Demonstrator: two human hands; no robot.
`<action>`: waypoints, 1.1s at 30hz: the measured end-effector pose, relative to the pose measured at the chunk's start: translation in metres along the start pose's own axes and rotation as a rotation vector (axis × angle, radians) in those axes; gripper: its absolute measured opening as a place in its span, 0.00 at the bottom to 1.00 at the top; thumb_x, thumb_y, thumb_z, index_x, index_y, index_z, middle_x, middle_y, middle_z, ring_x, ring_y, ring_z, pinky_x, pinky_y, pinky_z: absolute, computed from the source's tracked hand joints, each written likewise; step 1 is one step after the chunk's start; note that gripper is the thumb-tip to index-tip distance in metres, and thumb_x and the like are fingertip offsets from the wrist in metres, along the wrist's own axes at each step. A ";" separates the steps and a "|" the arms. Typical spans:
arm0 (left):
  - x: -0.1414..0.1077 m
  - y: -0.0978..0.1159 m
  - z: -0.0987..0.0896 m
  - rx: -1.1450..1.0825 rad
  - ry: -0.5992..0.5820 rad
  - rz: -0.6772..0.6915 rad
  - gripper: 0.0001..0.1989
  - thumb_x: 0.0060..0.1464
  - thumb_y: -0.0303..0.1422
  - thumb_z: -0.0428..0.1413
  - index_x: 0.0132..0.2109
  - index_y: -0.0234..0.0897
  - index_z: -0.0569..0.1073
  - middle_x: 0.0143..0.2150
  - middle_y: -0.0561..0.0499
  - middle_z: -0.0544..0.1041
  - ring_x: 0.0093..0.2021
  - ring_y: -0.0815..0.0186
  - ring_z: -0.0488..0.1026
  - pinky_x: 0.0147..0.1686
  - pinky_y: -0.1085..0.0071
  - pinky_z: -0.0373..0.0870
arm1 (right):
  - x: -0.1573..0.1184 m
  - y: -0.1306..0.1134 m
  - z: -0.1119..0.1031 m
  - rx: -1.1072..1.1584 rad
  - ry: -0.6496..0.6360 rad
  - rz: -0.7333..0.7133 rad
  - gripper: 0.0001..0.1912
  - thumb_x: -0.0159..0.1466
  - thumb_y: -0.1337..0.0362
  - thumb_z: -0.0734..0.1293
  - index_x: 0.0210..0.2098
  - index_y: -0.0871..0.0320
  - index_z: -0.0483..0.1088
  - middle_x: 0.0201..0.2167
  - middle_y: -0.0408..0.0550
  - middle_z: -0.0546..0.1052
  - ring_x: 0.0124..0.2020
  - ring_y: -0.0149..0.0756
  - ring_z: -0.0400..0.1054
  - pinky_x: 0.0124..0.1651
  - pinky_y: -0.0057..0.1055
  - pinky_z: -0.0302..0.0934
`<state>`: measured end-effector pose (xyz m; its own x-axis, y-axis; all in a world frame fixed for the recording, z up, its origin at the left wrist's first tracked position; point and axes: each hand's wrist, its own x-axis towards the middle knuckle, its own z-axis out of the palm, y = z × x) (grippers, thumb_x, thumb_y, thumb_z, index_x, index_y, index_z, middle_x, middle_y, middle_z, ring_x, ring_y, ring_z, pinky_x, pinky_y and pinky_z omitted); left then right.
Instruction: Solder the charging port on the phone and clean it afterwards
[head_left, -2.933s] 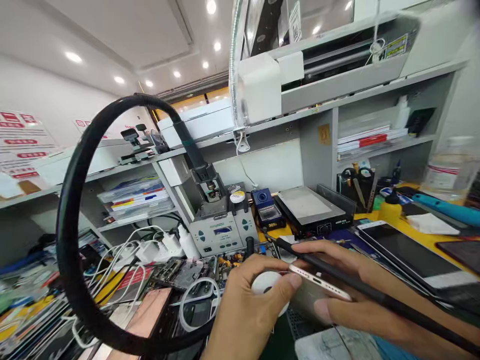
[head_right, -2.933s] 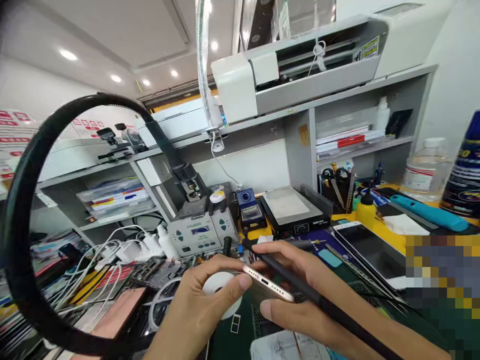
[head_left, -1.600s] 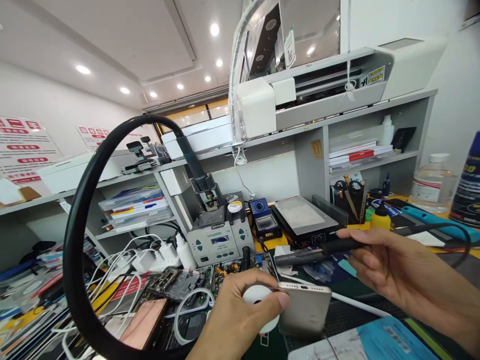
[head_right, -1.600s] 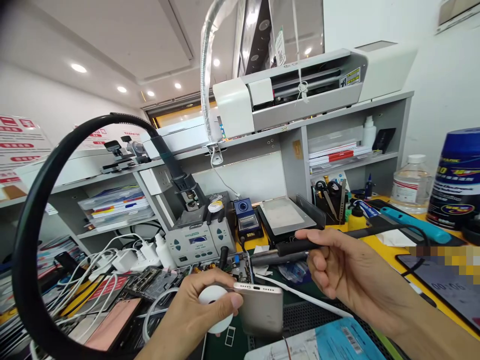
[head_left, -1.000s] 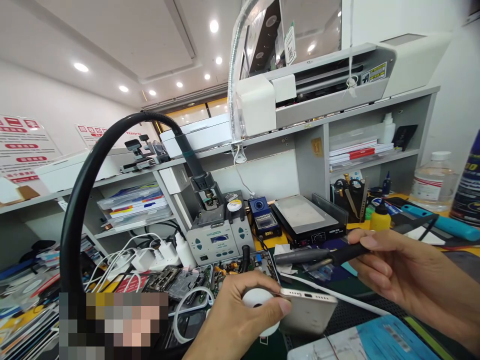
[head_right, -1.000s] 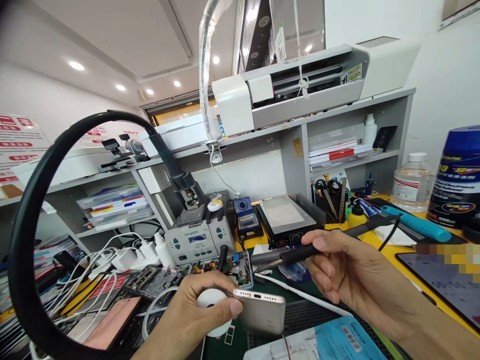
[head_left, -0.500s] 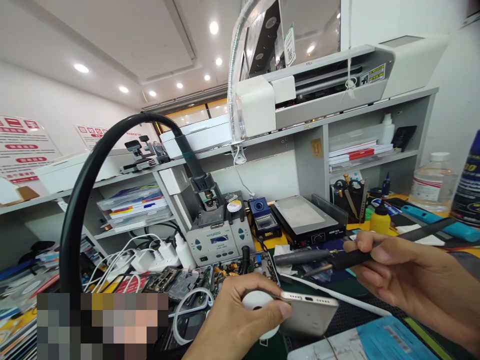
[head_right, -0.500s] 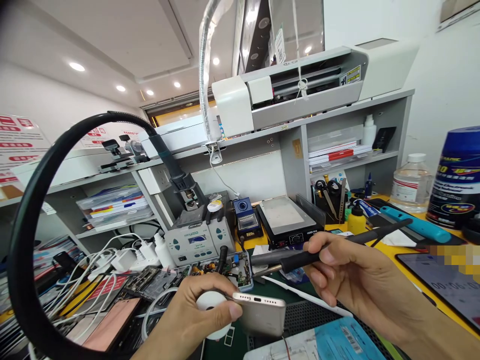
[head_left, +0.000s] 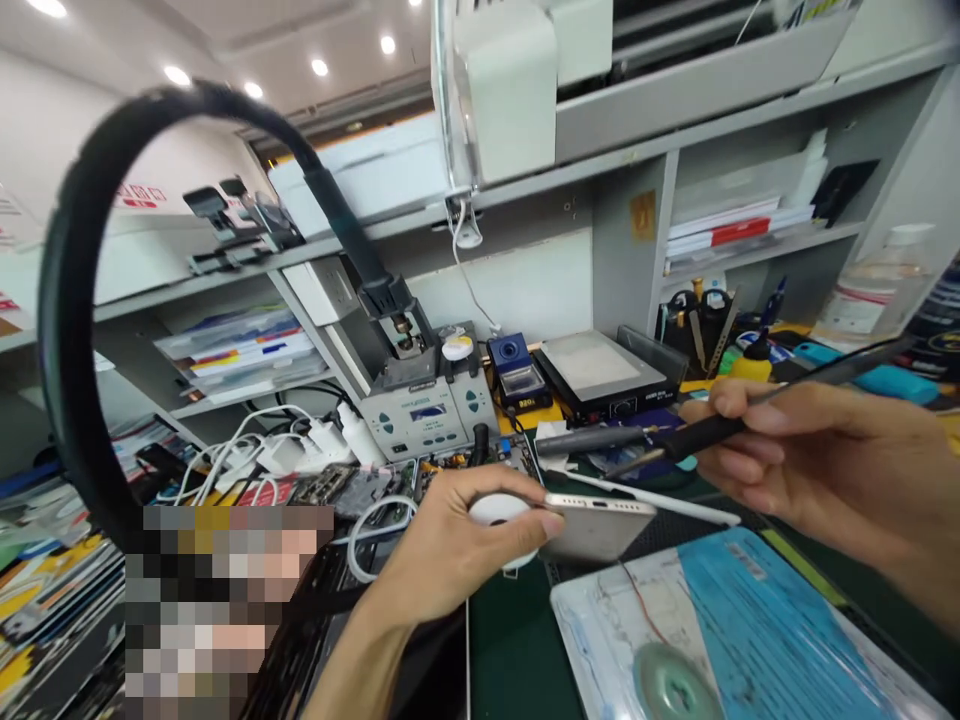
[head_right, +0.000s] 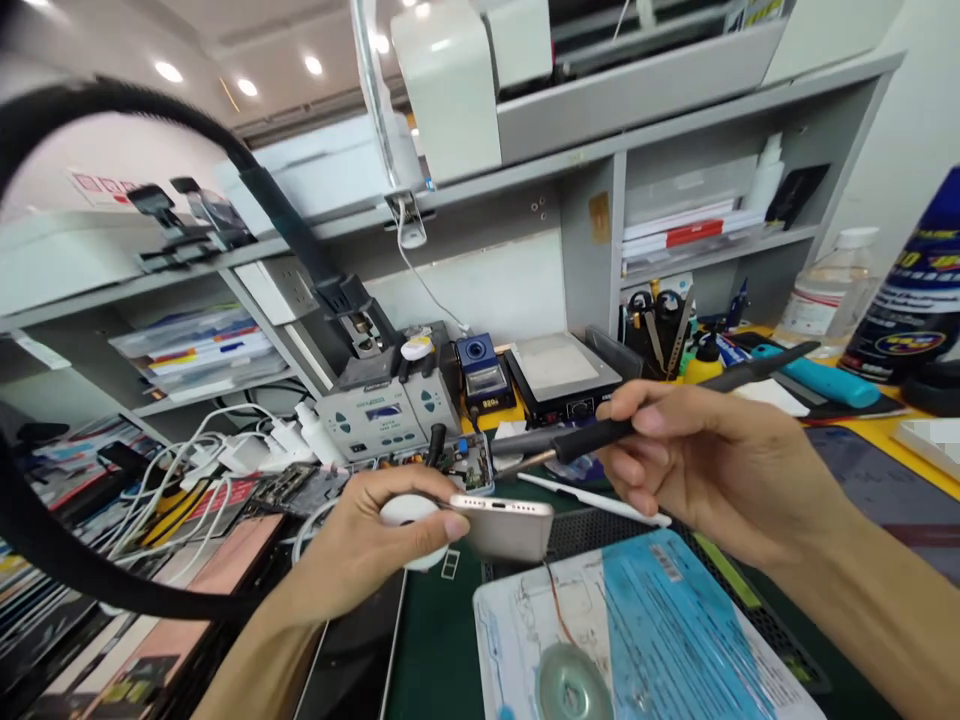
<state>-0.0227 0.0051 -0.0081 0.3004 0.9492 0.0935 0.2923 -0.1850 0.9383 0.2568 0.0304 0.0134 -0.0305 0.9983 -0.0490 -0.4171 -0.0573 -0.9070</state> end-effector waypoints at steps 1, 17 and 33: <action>0.000 0.000 -0.001 0.006 -0.005 0.013 0.09 0.56 0.40 0.66 0.38 0.39 0.82 0.37 0.51 0.81 0.34 0.68 0.72 0.31 0.74 0.66 | 0.001 0.000 -0.001 0.021 -0.031 0.036 0.04 0.44 0.68 0.72 0.23 0.57 0.79 0.17 0.43 0.67 0.17 0.31 0.63 0.15 0.27 0.62; 0.000 0.002 -0.004 0.042 -0.003 0.081 0.07 0.56 0.37 0.67 0.38 0.38 0.82 0.37 0.54 0.82 0.37 0.69 0.74 0.37 0.75 0.68 | 0.005 0.012 0.001 -0.072 -0.175 0.001 0.09 0.65 0.56 0.71 0.41 0.51 0.80 0.23 0.42 0.78 0.22 0.31 0.70 0.22 0.23 0.66; 0.000 0.001 0.000 -0.019 0.013 0.028 0.09 0.55 0.38 0.66 0.39 0.36 0.83 0.37 0.50 0.81 0.33 0.68 0.71 0.28 0.76 0.66 | -0.007 0.031 0.011 -0.669 -0.275 -0.180 0.24 0.54 0.49 0.78 0.47 0.50 0.79 0.41 0.50 0.85 0.43 0.48 0.80 0.43 0.35 0.76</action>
<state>-0.0219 0.0047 -0.0069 0.2965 0.9470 0.1237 0.2670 -0.2066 0.9413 0.2345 0.0214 -0.0097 -0.2767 0.9489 0.1515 0.2018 0.2115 -0.9563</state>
